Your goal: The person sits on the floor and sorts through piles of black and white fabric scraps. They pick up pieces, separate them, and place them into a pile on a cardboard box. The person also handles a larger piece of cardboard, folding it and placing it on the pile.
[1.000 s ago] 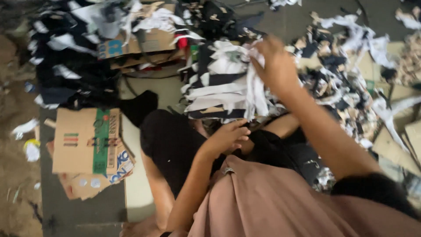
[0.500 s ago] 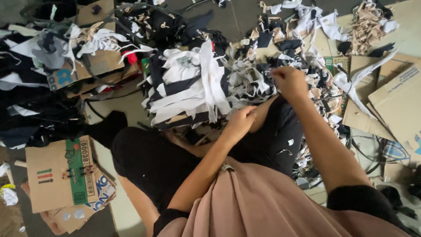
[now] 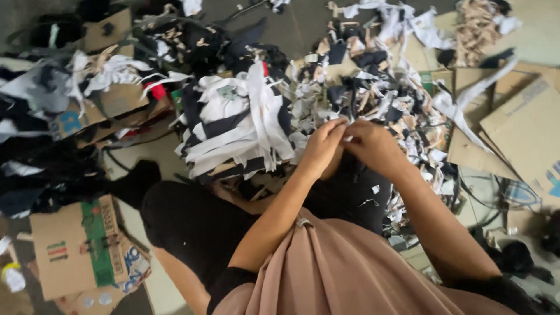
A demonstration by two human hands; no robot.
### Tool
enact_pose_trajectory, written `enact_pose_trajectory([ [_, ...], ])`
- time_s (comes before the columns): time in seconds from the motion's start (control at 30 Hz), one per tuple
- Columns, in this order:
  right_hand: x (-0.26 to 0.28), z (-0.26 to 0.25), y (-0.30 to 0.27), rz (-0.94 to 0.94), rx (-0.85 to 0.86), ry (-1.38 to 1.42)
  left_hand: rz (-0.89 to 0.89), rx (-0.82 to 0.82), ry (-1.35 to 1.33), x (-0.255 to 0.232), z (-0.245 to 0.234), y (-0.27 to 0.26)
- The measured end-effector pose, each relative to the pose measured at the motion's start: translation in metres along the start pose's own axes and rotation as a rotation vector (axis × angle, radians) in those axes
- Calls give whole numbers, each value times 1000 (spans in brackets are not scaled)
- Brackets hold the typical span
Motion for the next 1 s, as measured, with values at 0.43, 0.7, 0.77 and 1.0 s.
enact_pose_trajectory([
  [0.43,44,-47,30,-319,-81,331,269,236,-401,-114,-31,-51],
  [0.7,166,-169,34,-331,244,654,269,153,18,-195,-91,-131],
  [0.77,201,-190,34,-367,245,659,267,186,-26,-184,-95,-140],
  [1.0,277,-206,35,-497,297,552,269,215,-68,-140,-128,-164],
])
Point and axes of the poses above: each hand's wrist, its own y-axis towards the middle knuckle, its own z-axis out of the palm, x = y × z, the point moved 5 cm from there along y, towards the middle knuckle, and after that the axes turned 14 degrees about -y, right-handed, at the moved point
